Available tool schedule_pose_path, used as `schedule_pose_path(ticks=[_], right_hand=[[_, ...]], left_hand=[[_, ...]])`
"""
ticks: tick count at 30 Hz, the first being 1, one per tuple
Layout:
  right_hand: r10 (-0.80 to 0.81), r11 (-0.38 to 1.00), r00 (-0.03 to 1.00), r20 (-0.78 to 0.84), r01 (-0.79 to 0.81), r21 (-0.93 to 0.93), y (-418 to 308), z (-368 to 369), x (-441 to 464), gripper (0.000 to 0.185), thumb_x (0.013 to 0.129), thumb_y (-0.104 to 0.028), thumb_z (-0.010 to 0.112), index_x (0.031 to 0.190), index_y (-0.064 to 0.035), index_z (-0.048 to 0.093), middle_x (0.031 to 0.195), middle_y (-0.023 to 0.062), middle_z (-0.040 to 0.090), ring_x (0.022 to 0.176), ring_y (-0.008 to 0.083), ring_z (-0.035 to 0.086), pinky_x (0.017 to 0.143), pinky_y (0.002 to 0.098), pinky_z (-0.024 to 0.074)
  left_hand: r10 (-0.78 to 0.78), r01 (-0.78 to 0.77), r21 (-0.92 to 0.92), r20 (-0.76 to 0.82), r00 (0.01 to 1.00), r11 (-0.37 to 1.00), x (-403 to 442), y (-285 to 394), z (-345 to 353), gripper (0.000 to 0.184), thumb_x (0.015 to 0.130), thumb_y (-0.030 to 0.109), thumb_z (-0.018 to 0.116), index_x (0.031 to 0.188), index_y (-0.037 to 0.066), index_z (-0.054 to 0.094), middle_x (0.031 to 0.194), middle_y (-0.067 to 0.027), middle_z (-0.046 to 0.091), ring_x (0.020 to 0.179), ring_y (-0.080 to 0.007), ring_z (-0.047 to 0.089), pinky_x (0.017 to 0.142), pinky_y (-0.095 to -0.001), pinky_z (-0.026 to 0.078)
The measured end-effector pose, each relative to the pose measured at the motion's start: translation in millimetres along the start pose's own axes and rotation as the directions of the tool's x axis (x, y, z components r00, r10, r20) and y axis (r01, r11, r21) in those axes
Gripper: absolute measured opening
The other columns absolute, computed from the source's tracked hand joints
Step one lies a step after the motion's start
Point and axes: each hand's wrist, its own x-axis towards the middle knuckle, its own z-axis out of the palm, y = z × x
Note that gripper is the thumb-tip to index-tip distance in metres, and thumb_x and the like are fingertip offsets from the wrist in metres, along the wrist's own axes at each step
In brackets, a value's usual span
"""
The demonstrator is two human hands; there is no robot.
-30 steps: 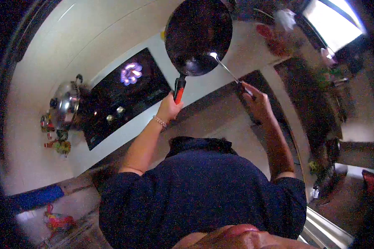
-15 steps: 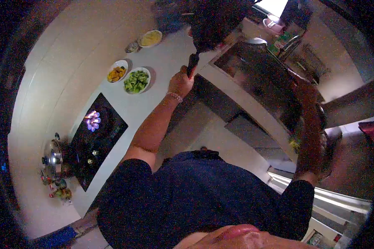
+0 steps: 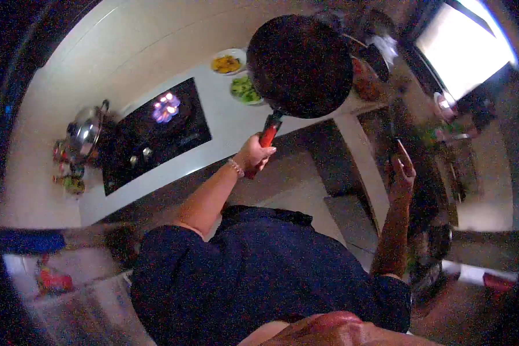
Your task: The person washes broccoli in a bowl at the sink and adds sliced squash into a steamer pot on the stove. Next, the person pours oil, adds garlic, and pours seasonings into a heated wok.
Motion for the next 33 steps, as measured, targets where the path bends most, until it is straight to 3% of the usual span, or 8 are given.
schedule_pose_path(ticks=[4, 8, 13, 17, 24, 29, 32, 33], right_hand=[[0.108, 0.990, 0.983, 0.150, -0.120, 0.073, 8.7, 110.6, -1.5, 0.039, 0.081, -0.014, 0.057, 0.117, -0.0051, 0.049, 0.062, -0.0040, 0.050, 0.044, 0.0023, 0.040, 0.037, 0.0166, 0.0290], [0.216, 0.962, 0.926, 0.309, -0.257, 0.095, 15.1, 222.3, -18.5, 0.036, 0.084, -0.013, 0.051, 0.118, -0.0048, 0.048, 0.061, -0.0039, 0.049, 0.043, 0.0031, 0.040, 0.036, 0.0151, 0.0294], [0.306, 0.949, 0.836, 0.455, -0.309, -0.070, 40.3, 336.7, -38.1, 0.035, 0.084, -0.012, 0.048, 0.119, -0.0059, 0.047, 0.060, 0.0010, 0.049, 0.041, 0.0054, 0.039, 0.036, 0.0170, 0.0301], [0.377, 0.925, 0.794, 0.477, -0.348, -0.152, 38.2, 412.7, -56.3, 0.036, 0.084, -0.011, 0.048, 0.119, -0.0042, 0.046, 0.060, 0.0021, 0.049, 0.041, 0.0067, 0.039, 0.035, 0.0185, 0.0311], [0.414, 0.909, 0.778, 0.472, -0.381, -0.169, 30.3, 446.1, -48.7, 0.035, 0.084, -0.013, 0.049, 0.118, -0.0063, 0.048, 0.056, 0.0032, 0.050, 0.039, 0.0069, 0.041, 0.034, 0.0197, 0.0310], [0.486, 0.870, 0.711, 0.509, -0.452, -0.199, 13.6, 453.2, -14.6, 0.032, 0.083, -0.012, 0.051, 0.115, -0.0104, 0.051, 0.056, 0.0018, 0.051, 0.037, 0.0060, 0.040, 0.032, 0.0193, 0.0303], [0.460, 0.882, 0.712, 0.530, -0.300, -0.364, 39.6, 482.1, -0.9, 0.032, 0.083, -0.014, 0.052, 0.115, -0.0126, 0.051, 0.057, 0.0014, 0.050, 0.039, 0.0057, 0.042, 0.031, 0.0187, 0.0306], [0.472, 0.865, 0.672, 0.571, -0.228, -0.447, 52.6, 487.9, 9.2, 0.035, 0.081, -0.014, 0.054, 0.115, -0.0114, 0.051, 0.070, 0.0056, 0.058, 0.053, 0.0105, 0.053, 0.042, 0.0242, 0.0425]], left_hand=[[-0.051, 0.033, -0.218, -0.077, 0.996, 0.975, -60.4, -29.6, -99.5, 0.029, 0.075, 0.006, 0.059, 0.092, 0.003, 0.036, 0.055, -0.0013, 0.042, 0.040, -0.0102, 0.044, 0.033, -0.0264, 0.040], [-0.099, 0.046, -0.288, -0.172, 0.980, 0.957, -105.8, -56.5, -189.6, 0.025, 0.074, 0.005, 0.058, 0.087, 0.004, 0.036, 0.055, -0.0021, 0.042, 0.039, -0.0104, 0.044, 0.034, -0.0264, 0.040], [-0.116, 0.054, -0.274, -0.215, 0.970, 0.960, -135.8, -59.0, -300.0, 0.022, 0.076, 0.006, 0.058, 0.084, 0.005, 0.037, 0.055, -0.0030, 0.044, 0.040, -0.0106, 0.044, 0.033, -0.0265, 0.039], [-0.125, 0.055, -0.416, -0.144, 0.982, 0.908, -135.6, -68.6, -363.7, 0.021, 0.076, 0.007, 0.057, 0.083, 0.006, 0.037, 0.059, -0.0023, 0.043, 0.041, -0.0090, 0.043, 0.034, -0.0263, 0.039], [-0.170, 0.095, -0.464, -0.123, 0.978, 0.881, -136.3, -86.5, -375.6, 0.019, 0.076, 0.008, 0.056, 0.081, 0.006, 0.039, 0.055, -0.0014, 0.043, 0.040, -0.0089, 0.041, 0.035, -0.0255, 0.038], [-0.201, 0.048, -0.455, -0.294, 0.934, 0.889, -135.8, -67.1, -329.5, 0.017, 0.076, 0.009, 0.057, 0.080, 0.005, 0.041, 0.055, -0.0013, 0.043, 0.038, -0.0099, 0.042, 0.034, -0.0251, 0.038], [-0.270, 0.061, -0.520, -0.336, 0.902, 0.852, -131.5, -76.4, -323.0, 0.017, 0.076, 0.010, 0.058, 0.080, 0.005, 0.042, 0.055, -0.0010, 0.044, 0.038, -0.0101, 0.043, 0.033, -0.0249, 0.038], [-0.249, 0.029, -0.537, -0.343, 0.906, 0.843, -134.3, -68.2, -318.2, 0.018, 0.075, 0.011, 0.059, 0.079, 0.005, 0.042, 0.055, -0.0010, 0.045, 0.038, -0.0099, 0.043, 0.033, -0.0242, 0.038]])
